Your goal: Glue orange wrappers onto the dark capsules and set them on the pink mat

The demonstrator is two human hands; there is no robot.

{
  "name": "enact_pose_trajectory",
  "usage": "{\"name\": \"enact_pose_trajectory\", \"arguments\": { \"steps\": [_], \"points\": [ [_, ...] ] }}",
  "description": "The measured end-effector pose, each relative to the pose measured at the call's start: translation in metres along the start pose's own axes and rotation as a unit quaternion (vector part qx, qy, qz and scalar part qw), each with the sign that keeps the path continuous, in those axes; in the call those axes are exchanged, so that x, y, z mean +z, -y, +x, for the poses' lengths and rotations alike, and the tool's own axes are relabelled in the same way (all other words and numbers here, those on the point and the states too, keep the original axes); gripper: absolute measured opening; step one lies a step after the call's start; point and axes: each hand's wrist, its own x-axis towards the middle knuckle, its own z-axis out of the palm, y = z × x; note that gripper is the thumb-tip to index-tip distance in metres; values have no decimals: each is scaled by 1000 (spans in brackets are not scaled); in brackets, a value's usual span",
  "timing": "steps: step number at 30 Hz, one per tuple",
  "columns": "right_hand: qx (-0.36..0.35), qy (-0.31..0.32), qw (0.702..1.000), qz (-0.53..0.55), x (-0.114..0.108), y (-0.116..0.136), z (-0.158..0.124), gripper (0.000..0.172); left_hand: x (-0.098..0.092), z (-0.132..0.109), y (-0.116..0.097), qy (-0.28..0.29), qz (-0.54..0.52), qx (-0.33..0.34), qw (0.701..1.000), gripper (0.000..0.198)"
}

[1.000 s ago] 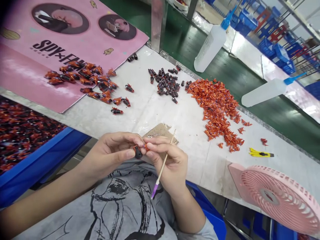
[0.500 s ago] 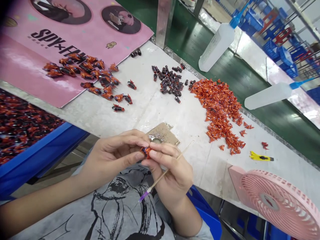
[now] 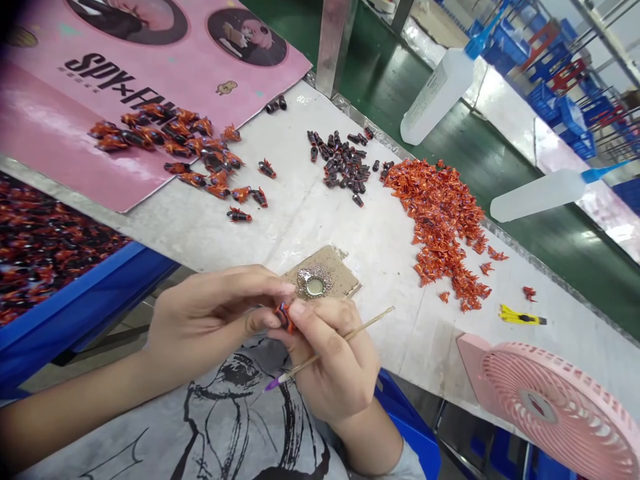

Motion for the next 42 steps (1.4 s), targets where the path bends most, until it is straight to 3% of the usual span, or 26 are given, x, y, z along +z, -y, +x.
{"name": "enact_pose_trajectory", "arguments": {
  "steps": [4, 9, 14, 17, 21, 23, 29, 33, 38, 42],
  "points": [
    [4, 5, 1000, 9, 2, 6, 1, 27, -6, 2, 0, 32, 65, 66, 995, 21],
    [19, 1, 1000, 9, 6, 8, 1, 24, -6, 1, 0, 37, 97, 74, 992, 13],
    [48, 37, 998, 30, 2, 7, 3, 22, -5, 1, 0, 16, 72, 87, 993, 10],
    [72, 50, 996, 35, 0, 6, 2, 32, -5, 0, 1, -7, 33, 57, 998, 4],
    [81, 49, 995, 30, 2, 7, 3, 38, -3, -1, 3, -24, -26, -34, 999, 26],
    [69, 48, 996, 20, 5, 8, 4, 35, -2, -1, 5, -25, -48, -43, 998, 30],
    [38, 6, 997, 64, 15, 12, 6, 9, 1, -2, 8, -39, -40, 80, 995, 17],
    [23, 0, 992, 124, 18, 11, 7, 7, 0, -4, 7, -41, 21, 168, 985, 13],
    [6, 23, 993, 114, 12, 4, 11, 7, 0, -7, 9, -21, 56, 146, 987, 14],
    [17, 32, 995, 97, 8, -2, 9, 11, 2, -6, 9, -41, 46, 130, 990, 19]
  ]
}}
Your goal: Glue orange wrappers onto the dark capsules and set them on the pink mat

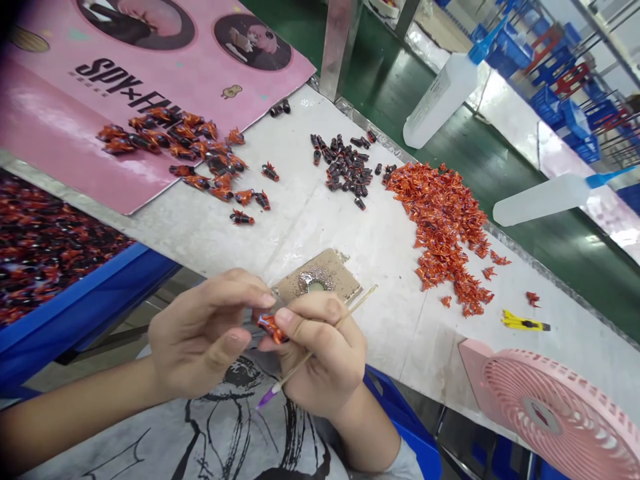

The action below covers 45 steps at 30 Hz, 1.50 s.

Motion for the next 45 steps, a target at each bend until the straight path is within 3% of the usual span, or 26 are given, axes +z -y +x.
{"name": "enact_pose_trajectory", "arguments": {
  "steps": [6, 12, 17, 26, 30, 32, 34, 37, 39, 42, 43, 45],
  "points": [
    [1, 10, 999, 31, -2, -7, -8, 24, 0, 9, -5, 126, -30, -64, 990, 39],
    [151, 11, 984, 91, -4, -6, -13, 42, 2, 3, -4, 106, 8, -46, 993, 20],
    [262, 9, 943, 207, -4, 2, -13, 23, 2, 2, -3, 126, 52, 24, 990, 11],
    [286, 1, 911, 297, -6, -1, -16, 31, 5, -5, 3, 128, 56, 82, 987, 15],
    [317, 44, 916, 241, -16, -9, -13, 23, -4, 0, 8, 153, 145, 101, 972, 9],
    [317, 39, 930, 184, -23, -15, -15, 25, -19, 20, 14, 165, 250, 113, 947, 9],
    [316, 17, 937, 151, -29, -18, -18, 29, -39, 54, 23, 162, 390, 106, 900, 15],
    [326, -32, 937, 124, -39, -20, -26, 27, -69, 113, 36, 155, 565, 2, 810, 26],
    [336, -58, 934, 105, -46, -21, -30, 25, -81, 144, 43, 203, 621, -63, 754, 28],
    [342, -81, 931, 101, -55, -22, -35, 27, -82, 172, 53, 258, 684, -79, 678, 33],
    [338, -83, 931, 111, -57, -24, -36, 31, -78, 176, 57, 255, 695, -65, 669, 37],
    [340, -80, 925, 147, -60, -26, -36, 50, -67, 184, 66, 255, 687, -22, 681, 48]
  ]
}}
